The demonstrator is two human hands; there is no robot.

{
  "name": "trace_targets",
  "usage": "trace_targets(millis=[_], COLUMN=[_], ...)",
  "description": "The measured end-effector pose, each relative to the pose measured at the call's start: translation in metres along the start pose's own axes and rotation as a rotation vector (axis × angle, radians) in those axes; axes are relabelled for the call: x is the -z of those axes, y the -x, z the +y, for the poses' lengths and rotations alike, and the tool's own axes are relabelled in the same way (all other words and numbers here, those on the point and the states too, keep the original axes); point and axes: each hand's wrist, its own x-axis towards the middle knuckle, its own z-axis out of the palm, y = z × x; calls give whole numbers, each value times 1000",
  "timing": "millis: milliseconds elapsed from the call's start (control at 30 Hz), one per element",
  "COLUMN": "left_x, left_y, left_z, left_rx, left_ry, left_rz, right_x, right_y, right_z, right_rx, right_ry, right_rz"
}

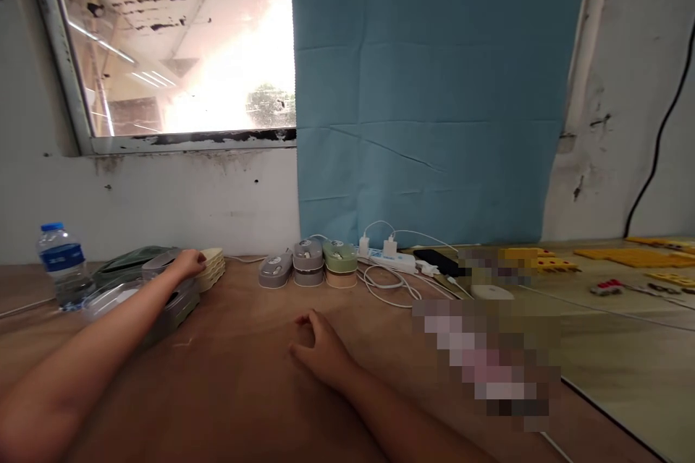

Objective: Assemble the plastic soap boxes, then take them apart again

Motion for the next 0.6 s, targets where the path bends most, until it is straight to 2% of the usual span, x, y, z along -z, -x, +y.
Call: trace_targets(millis=[167,300,367,433,533,600], left_x=[2,1,-9,-26,-60,-80], left_y=[-1,9,17,24,31,32], left_z=[-2,19,44,77,129,154], left_rx=[62,106,113,76,50,78], left_ry=[-27,-10,19,77,195,281], left_rz=[-17,141,254,314,322,318], right_x=[-2,-3,-4,-4,-4,-4], right_y=[-2,-4,-4,-3,-3,-3], right_z=[4,7,7,6,6,6], right_rx=[14,29,38,45,55,64], right_ry=[-22,-33,-35,-36,-35,-29], right_rz=[-3,4,11,21,32,36])
